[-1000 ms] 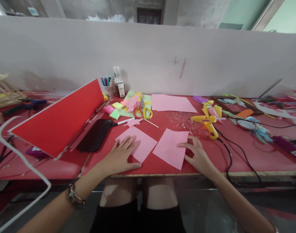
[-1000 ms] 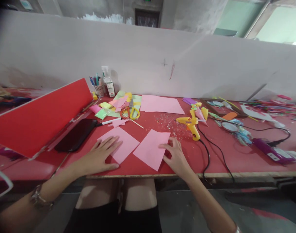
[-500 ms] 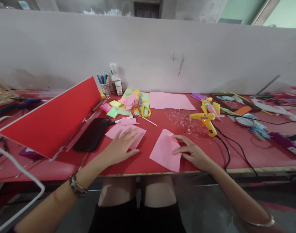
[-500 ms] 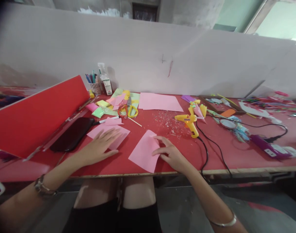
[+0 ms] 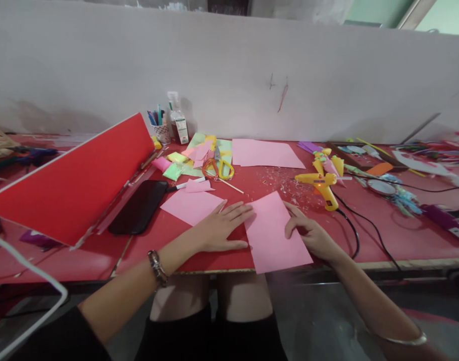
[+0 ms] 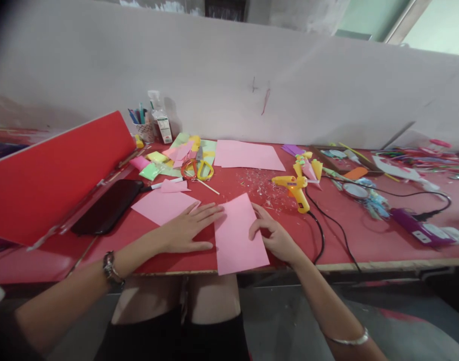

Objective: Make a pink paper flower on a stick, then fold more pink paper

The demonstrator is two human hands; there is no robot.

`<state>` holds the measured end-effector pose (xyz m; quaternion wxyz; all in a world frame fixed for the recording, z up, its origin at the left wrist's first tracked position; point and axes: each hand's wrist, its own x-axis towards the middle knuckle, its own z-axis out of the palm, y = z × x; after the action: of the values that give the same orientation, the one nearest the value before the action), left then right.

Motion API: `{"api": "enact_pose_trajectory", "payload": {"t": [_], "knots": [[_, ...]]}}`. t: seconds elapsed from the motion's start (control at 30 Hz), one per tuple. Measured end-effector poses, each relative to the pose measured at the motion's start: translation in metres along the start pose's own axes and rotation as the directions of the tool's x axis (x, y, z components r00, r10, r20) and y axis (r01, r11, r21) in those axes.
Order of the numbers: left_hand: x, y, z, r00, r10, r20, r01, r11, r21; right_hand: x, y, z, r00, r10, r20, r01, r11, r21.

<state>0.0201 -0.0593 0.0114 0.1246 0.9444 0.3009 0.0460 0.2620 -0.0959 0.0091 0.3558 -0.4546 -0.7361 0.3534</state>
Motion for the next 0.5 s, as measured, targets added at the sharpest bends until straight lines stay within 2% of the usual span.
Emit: {"api": "enact_pose_trajectory", "payload": {"t": [0.1,0.23,0.37,0.5], "knots": [[0.001,0.004,-0.002,1.0,-0.018,0.003,0.019,1.0,-0.019,-0.001,0.002,0.002,0.999,-0.032,-0.028,0.031,0.999,-0.027],[0.001,0.005,-0.001,0.996,-0.08,0.034,0.08,0.997,-0.015,0.001,0.003,0.01,0.995,-0.093,0.022,0.095,0.963,-0.251],[0.001,0.004,0.004,0.983,-0.173,0.066,0.174,0.985,-0.004,0.001,0.004,0.013,0.988,-0.15,0.042,0.152,0.873,-0.463],[0.0,0.007,0.005,0.974,-0.215,0.066,0.215,0.977,-0.002,0.0,0.003,0.008,0.976,-0.147,0.163,0.21,0.843,-0.495]]}}
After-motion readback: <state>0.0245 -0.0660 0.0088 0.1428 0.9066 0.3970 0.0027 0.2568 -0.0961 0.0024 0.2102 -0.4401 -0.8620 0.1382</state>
